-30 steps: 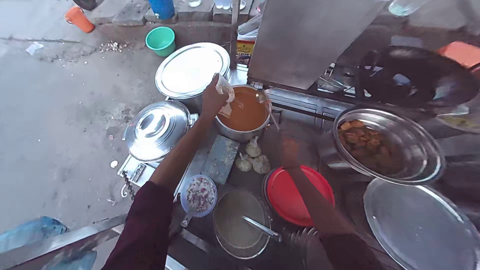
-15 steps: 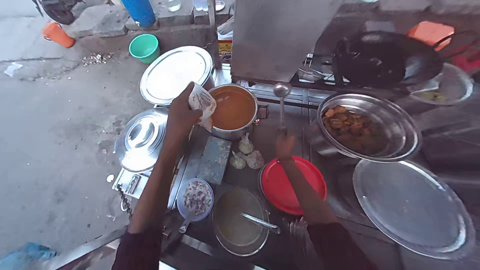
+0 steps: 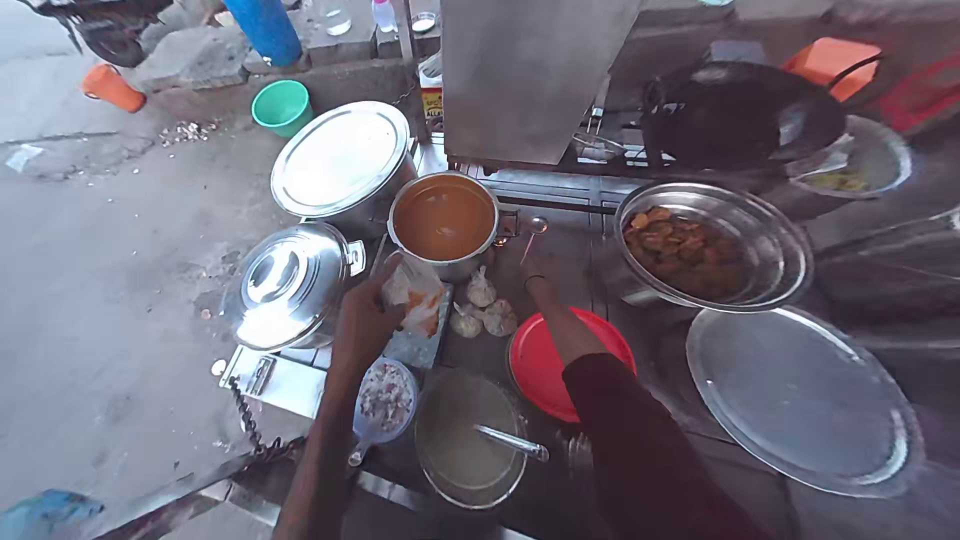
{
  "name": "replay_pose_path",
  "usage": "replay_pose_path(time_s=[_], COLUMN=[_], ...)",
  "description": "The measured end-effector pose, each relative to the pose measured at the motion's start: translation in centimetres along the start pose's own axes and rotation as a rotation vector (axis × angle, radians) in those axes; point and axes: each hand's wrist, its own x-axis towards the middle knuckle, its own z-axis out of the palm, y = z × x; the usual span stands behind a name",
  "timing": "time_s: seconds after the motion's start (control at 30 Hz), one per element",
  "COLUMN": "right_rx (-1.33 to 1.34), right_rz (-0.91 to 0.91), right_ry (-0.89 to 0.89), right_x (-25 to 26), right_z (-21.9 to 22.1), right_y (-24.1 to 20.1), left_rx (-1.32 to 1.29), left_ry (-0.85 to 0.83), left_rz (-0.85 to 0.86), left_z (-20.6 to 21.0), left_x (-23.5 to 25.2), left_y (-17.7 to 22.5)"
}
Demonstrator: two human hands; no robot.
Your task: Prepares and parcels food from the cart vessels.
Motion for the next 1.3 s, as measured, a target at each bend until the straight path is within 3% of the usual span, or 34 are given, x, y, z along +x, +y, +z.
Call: replay_pose_path(time_s=[0.07,0.13,0.2,0.27,0.33,0.5,0.6,0.73,0.9,1.03,1.13,1.3], right_rx=[0.310,0.587,0.802,0.831,0.696,0.374,0.318,0.363,0.080,-0.233,-0.085,0.057], right_rz=[-0.164,-0.372,-0.587,-0.690,-0.713,-0.703,-0.682,-0.662,-1.086,-1.057,-1.099,-1.195], right_ry=[0.717,0.565,0.168,-0.195,-0.299,-0.065,-0.089,-0.015,0.370,0.308,0.311,0.316], right_x=[1.8,-0.8,-5.8,-12.4,-17.2,-24.9,-27.5,-30.3,-32.9,-34.5,-33.2,-34.0], right_z=[5.6,4.1,4.0,3.7,3.6,3.0,3.2,2.4,3.4,8.8,11.2,7.9], right_y=[1.1,0.1,-1.3,-3.4,-4.8,-5.5,-4.8,-2.9,-0.1,-1.8,-3.1,-5.6], left_rx=[-0.006,0.013,-0.010,-0.068,-0.086,-0.176,-0.138,-0.278,-0.368,-0.335,-0.384,-0.511], left_ry=[-0.024,-0.036,-0.052,-0.077,-0.090,0.080,0.169,0.028,-0.017,-0.053,-0.050,0.307], left_rz=[0.026,0.038,0.049,0.039,0.025,0.041,0.057,0.005,0.054,0.069,0.057,0.206], left_z=[0.8,1.2,1.6,1.9,1.9,1.3,1.0,1.3,2.4,2.9,2.4,3.3], left_x=[-1.6,-3.1,-4.7,-6.3,-7.9,-13.1,-15.4,-17.4,-19.3,-19.9,-20.1,-20.6], left_y=[-0.4,-0.7,-1.2,-1.7,-2.1,-3.9,-5.8,-6.8,-6.7,-6.4,-6.2,-9.1])
